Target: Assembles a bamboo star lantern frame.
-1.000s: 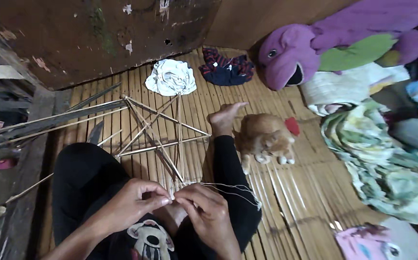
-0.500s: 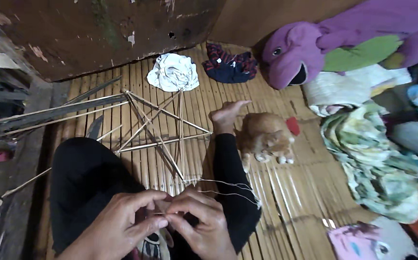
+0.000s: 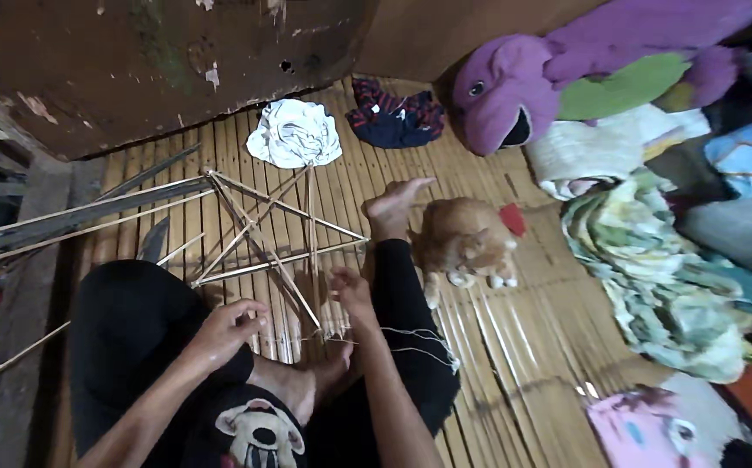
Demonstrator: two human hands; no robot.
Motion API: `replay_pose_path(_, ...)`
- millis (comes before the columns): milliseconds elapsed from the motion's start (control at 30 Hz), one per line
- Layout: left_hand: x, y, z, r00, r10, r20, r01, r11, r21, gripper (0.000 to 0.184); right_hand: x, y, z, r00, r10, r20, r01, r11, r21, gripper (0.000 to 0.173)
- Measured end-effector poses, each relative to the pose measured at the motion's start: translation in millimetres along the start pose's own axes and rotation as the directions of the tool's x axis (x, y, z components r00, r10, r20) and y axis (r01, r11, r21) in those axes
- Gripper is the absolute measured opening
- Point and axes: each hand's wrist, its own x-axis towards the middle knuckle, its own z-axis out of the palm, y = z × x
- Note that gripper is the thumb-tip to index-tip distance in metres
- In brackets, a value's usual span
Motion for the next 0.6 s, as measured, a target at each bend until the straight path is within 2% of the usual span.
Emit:
replay_pose_path(133,-1,-7,12,0.988,-0.019,0.156,0.018,1.0,0.004,0.022,21,20,16,0.973,0.198,0.115,-0.186,0.977,-0.106,0.037)
replay_pose_path(233,-6,-12,26,0.949,0.034,0.314,-0.041,0.999,0.015,0.023,12,18,22,0.963,0.208,0.169,-0.205,0.978,-0.034,0.031)
replay_pose_path(300,-8,-15,33,0.926,0.013,0.377,-0.032,0.999,0.043,0.023,3,18,27,0.961,0.208,0.18,-0.217,0.976,0.03,0.029)
replay_pose_path(467,-13,-15,42,0.904,-0.061,0.423,0.021,0.995,0.097,0.023,-20,29,49,0.932,0.21,0.295,-0.255,0.959,0.123,0.026)
replay_pose_path(533,-14,-14,42,0.905,-0.072,0.419,0.028,0.994,0.109,0.023,-27,32,54,0.912,0.194,0.362,-0.233,0.97,0.067,0.027)
replay_pose_path(600,-17,-13,39,0.923,-0.05,0.382,0.016,0.995,0.093,0.023,-35,30,52,0.921,0.159,0.356,-0.176,0.984,0.017,0.028)
